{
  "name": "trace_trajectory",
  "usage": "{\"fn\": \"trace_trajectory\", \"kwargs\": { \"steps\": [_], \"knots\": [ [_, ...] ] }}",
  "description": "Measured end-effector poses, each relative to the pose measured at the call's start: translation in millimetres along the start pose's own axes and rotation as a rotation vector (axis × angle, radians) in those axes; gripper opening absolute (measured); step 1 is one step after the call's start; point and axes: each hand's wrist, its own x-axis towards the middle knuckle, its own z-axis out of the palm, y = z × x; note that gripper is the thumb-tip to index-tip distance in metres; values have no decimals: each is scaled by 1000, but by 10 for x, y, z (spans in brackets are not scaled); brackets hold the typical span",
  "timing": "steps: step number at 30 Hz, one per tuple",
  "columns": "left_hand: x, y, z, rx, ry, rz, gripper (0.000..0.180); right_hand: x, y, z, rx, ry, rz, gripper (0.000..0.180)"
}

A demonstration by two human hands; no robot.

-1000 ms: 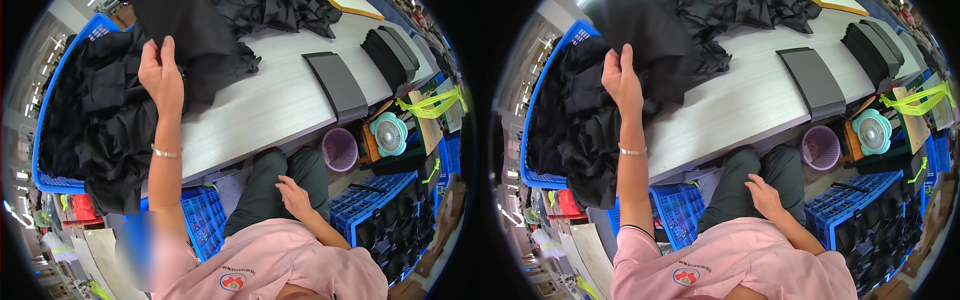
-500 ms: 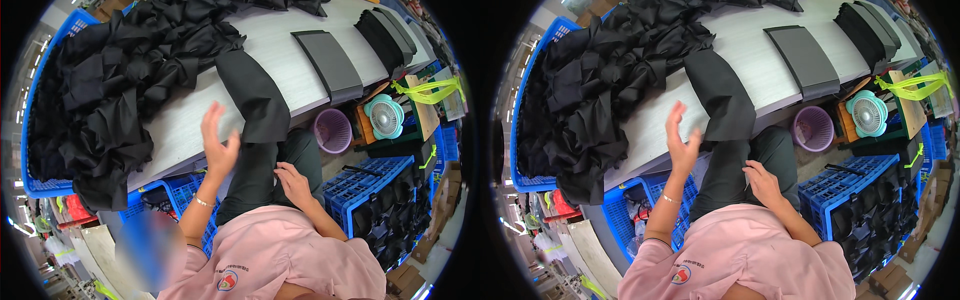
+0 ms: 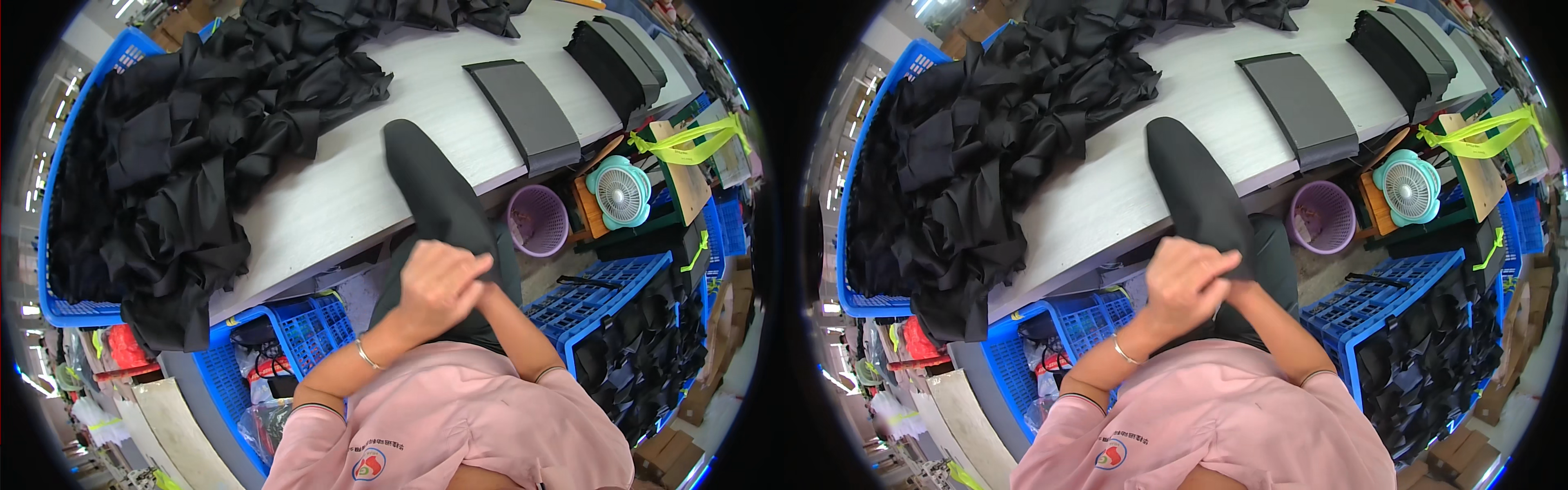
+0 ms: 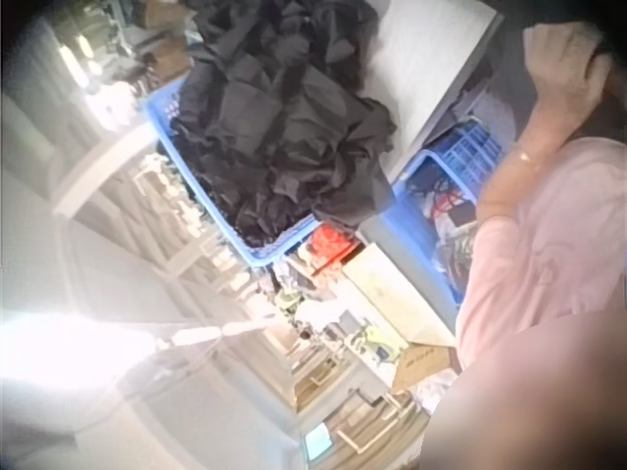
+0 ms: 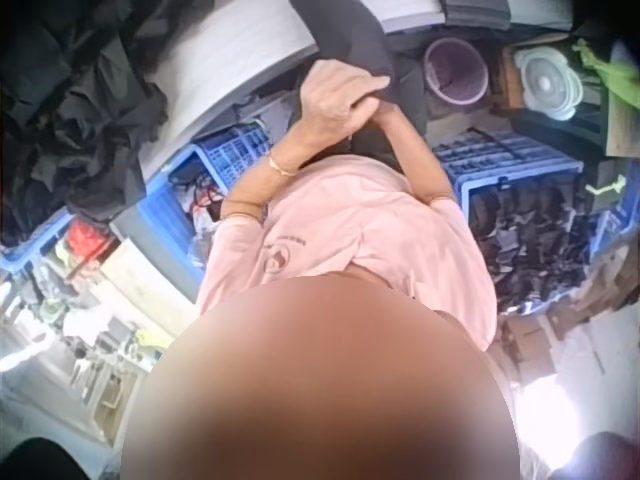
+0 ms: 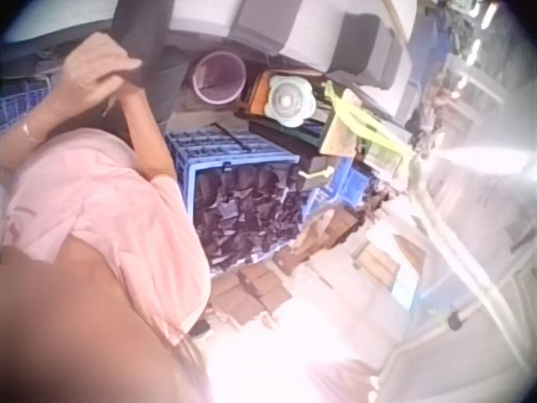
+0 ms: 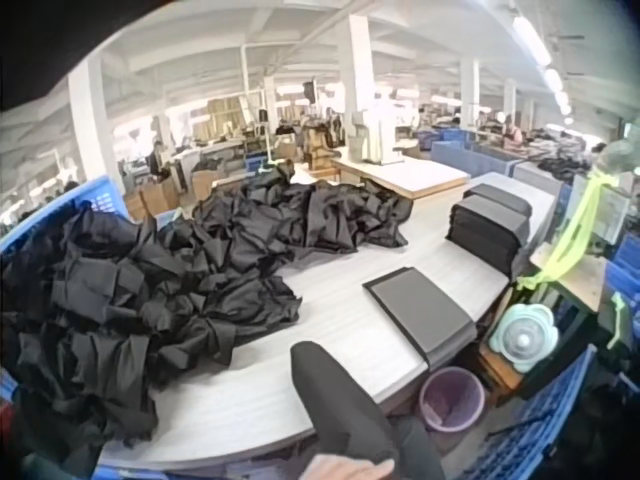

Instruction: Inspecting and sorting pieces of black fabric in a manufacturing facility.

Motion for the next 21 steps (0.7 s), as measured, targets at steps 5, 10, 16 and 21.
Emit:
{"fn": "trace_trajectory", "kwargs": {
  "steps": [5, 10, 16, 21],
  "knots": [
    [-404, 399, 129, -262, -133, -211, 30, 697, 471, -15, 246, 176, 154, 6],
    [-479, 498, 156, -409, -182, -185, 26, 1274, 780, 143, 470, 370, 324, 5],
    [-423, 47, 240, -568, 122, -725, 15, 1035, 353, 254, -195, 320, 101, 12],
    [-65, -424, 255, -397, 315, -744, 11, 808, 178, 414, 420, 367, 229, 13]
  ]
}}
